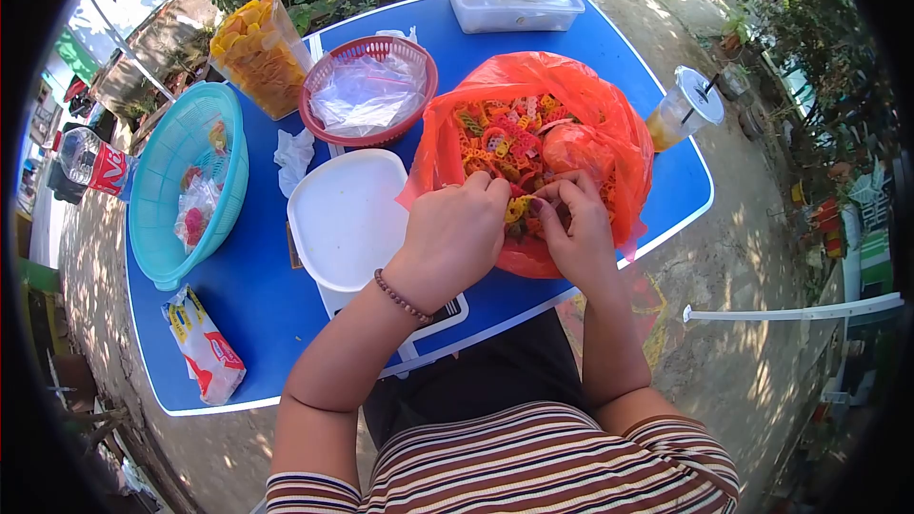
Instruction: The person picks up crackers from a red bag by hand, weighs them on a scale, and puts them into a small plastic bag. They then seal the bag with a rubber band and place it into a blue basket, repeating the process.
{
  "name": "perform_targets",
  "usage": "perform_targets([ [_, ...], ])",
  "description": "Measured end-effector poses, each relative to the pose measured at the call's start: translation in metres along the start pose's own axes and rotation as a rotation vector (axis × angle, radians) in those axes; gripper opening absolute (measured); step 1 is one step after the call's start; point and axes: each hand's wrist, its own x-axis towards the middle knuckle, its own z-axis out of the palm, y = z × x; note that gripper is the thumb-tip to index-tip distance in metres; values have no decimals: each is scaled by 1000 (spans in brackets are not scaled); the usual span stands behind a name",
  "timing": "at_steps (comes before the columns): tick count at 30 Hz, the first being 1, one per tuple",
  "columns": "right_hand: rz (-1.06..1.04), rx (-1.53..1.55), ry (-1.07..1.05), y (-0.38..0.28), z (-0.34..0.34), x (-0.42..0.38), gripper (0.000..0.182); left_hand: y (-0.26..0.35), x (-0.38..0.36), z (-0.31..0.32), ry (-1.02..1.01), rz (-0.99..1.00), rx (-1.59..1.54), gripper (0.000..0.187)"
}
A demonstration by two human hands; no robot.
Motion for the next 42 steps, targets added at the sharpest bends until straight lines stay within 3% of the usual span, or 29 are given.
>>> perform_targets([
  [3, -6, -28, 71, -7, -3, 0, 8, 8, 1, -5, 70, 5, -133, 36],
  [6, -132, -328, 263, -14, -3, 0, 7, 11, 2, -7, 172, -6, -160, 38],
  [10, -124, -100, 166, -21, -11, -3, 7, 7, 5, -6, 220, 37, -294, 34],
  [13, -150, -8, 58, -24, -12, -8, 10, 2, 8, -1, 106, 108, -564, 27],
  [16, -161, -75, -14, -16, -9, -10, 12, 0, 6, 3, 112, 48, -340, 20],
  [19, -161, -240, -92, -11, -4, -15, 13, -3, 3, 2, -89, -20, -62, 18],
  [21, -176, -409, -147, -13, 1, -19, 13, -1, 1, 2, -109, -32, -47, 17],
  [24, -179, -428, -153, -14, 3, -19, 14, 3, 0, -2, -108, -44, -22, 15],
  [27, -116, -392, -114, -16, 1, -15, 11, 2, 0, -2, -89, -66, -36, 14],
  [33, 133, 217, -83, -6, -3, -12, 10, -6, 5, -2, 6, -82, -340, 17],
  [37, 136, 396, -53, -7, -1, -12, 12, -9, 4, -11, -16, -44, -602, 20],
  [42, 108, 487, -67, -19, 5, -11, 11, -18, 1, -35, -90, -60, -643, 22],
])
